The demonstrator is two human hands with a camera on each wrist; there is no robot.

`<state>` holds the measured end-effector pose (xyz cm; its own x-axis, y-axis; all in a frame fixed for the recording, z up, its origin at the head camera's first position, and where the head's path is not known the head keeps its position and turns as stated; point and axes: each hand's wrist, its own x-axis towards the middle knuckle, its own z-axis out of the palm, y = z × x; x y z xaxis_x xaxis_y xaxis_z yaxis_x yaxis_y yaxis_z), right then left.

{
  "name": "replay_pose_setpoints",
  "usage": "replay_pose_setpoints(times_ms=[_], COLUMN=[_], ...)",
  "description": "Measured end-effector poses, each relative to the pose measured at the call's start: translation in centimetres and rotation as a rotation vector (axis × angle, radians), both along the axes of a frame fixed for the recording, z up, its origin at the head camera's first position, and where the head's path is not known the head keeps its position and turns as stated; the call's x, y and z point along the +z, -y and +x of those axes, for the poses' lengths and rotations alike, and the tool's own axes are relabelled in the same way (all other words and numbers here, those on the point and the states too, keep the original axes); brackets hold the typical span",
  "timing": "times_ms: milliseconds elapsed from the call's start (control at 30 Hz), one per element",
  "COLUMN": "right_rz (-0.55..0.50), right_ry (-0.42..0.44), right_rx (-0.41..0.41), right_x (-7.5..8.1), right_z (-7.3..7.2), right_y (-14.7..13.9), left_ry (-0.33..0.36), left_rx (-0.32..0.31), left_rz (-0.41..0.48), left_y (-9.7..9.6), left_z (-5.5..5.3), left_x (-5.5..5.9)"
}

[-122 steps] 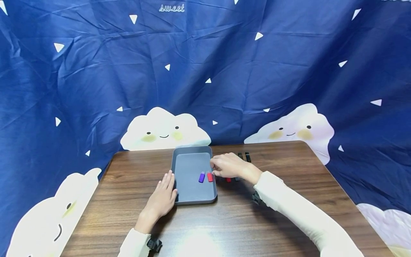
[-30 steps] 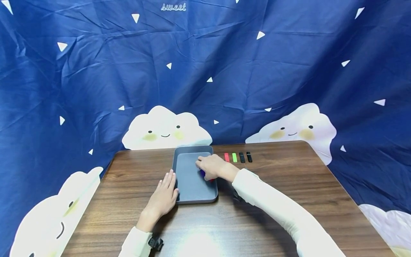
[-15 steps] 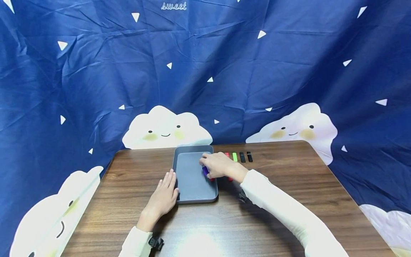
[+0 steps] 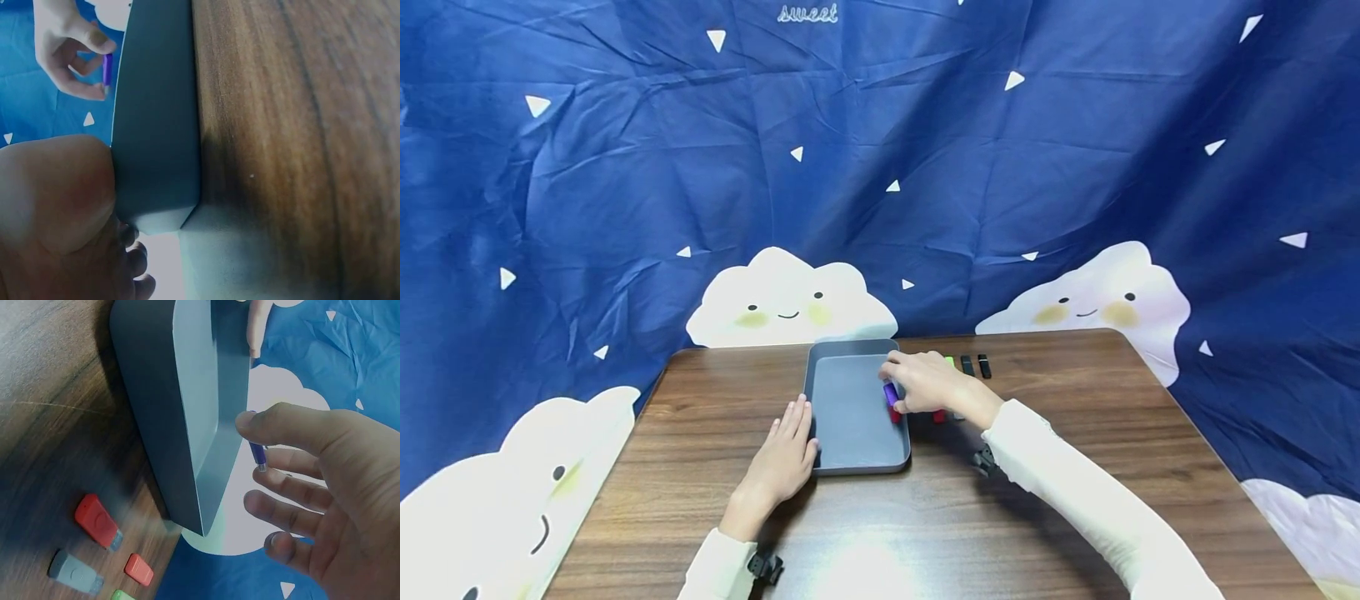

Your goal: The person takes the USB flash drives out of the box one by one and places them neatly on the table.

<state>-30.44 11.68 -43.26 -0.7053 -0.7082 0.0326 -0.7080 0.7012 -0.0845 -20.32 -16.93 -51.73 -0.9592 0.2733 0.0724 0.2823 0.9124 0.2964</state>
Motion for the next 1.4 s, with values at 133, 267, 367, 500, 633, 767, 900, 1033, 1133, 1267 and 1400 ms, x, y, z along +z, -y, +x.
replay_pose_setpoints(times_ms=[133,267,367,500,633,767,900,1033,1133,1267,1400], right_rz=[-0.007,-0.028,-0.045,-0.074,-0.093,-0.096,-0.109,-0.124,-0.121,-0.119,-0.135], right_ry=[0.000,-0.007,-0.022,-0.036,-0.050,-0.055,-0.049,-0.049,-0.051,-0.048,-0.052], right_rx=[-0.015,-0.033,-0.051,-0.080,-0.098,-0.117,-0.139,-0.154,-0.169,-0.183,-0.192], right_x=[0.0,0.2,0.3,0.5,0.5,0.5,0.7,0.9,1.1,1.2,1.1], right_z=[0.2,0.3,0.4,0.4,0.4,0.6,0.8,0.9,1.0,1.1,1.2], right_y=[-0.8,-1.7,-2.5,-3.7,-4.7,-5.6,-6.5,-7.3,-7.9,-8.6,-9.3], left_ry=[-0.001,-0.012,-0.024,-0.034,-0.032,-0.006,-0.004,-0.027,-0.040,-0.040,-0.048], left_rx=[0.001,-0.002,-0.009,-0.018,-0.015,-0.005,-0.005,-0.007,-0.012,-0.011,-0.011], left_rz=[-0.014,0.003,0.020,0.009,-0.016,-0.050,-0.039,-0.004,0.004,-0.019,-0.038], left_y=[0.0,0.0,0.0,0.0,0.0,0.0,0.0,0.0,0.0,0.0,0.1], left_z=[0.1,0.1,0.1,0.0,0.1,0.2,0.2,0.2,0.2,0.4,0.4], left_x=[-0.1,0.0,-0.1,-0.1,0.1,0.3,0.4,0.2,0.2,0.3,0.2])
